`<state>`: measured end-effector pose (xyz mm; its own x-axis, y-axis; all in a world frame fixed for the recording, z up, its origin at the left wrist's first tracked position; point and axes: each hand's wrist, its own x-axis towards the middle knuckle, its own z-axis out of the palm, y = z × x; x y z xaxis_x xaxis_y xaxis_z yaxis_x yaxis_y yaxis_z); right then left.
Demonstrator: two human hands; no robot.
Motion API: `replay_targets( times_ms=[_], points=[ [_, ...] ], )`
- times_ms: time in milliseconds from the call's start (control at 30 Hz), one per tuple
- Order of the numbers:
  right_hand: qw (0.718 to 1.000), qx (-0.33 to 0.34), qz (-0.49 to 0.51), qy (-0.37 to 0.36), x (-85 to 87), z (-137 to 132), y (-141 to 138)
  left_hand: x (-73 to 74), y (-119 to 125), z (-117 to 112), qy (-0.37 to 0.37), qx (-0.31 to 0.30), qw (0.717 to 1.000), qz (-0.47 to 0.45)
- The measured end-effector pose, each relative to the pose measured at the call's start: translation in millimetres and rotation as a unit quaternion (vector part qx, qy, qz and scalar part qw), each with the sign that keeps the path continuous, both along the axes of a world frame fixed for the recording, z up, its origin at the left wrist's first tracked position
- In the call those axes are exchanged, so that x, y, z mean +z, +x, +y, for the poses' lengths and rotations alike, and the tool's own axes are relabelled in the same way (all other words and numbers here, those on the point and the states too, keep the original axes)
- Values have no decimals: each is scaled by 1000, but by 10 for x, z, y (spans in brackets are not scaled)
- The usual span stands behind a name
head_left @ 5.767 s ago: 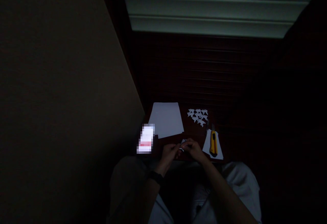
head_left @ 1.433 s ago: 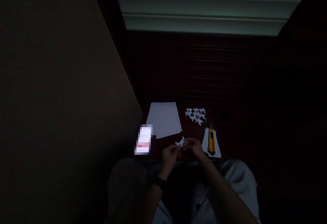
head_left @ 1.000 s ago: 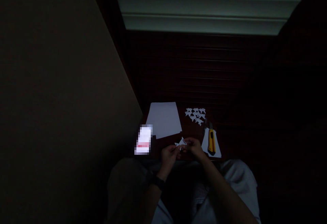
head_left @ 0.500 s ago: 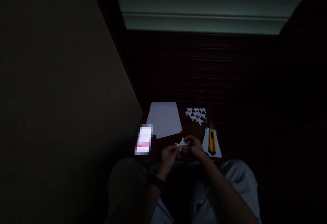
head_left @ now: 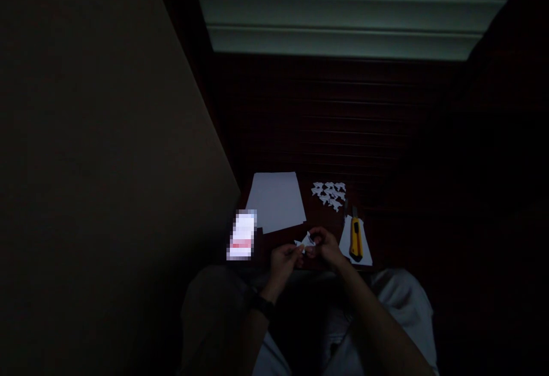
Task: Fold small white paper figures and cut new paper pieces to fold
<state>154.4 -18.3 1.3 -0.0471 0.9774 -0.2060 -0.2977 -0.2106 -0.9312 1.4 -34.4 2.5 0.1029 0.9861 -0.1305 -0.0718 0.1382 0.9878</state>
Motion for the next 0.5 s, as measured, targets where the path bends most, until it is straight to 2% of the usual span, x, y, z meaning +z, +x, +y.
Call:
replay_targets(
  times_ms=[100, 333, 500],
  points=[
    [1000, 0, 3, -2, 4, -11, 4, -18, -1, 1, 0, -4, 1000, 3],
    [998, 63, -12, 18, 60, -23, 48, -29, -11, 5, -2, -17, 1000, 19],
    [999, 25, -18, 12, 50, -22, 15, 5, -11, -13, 14, -28, 999, 31]
  ],
)
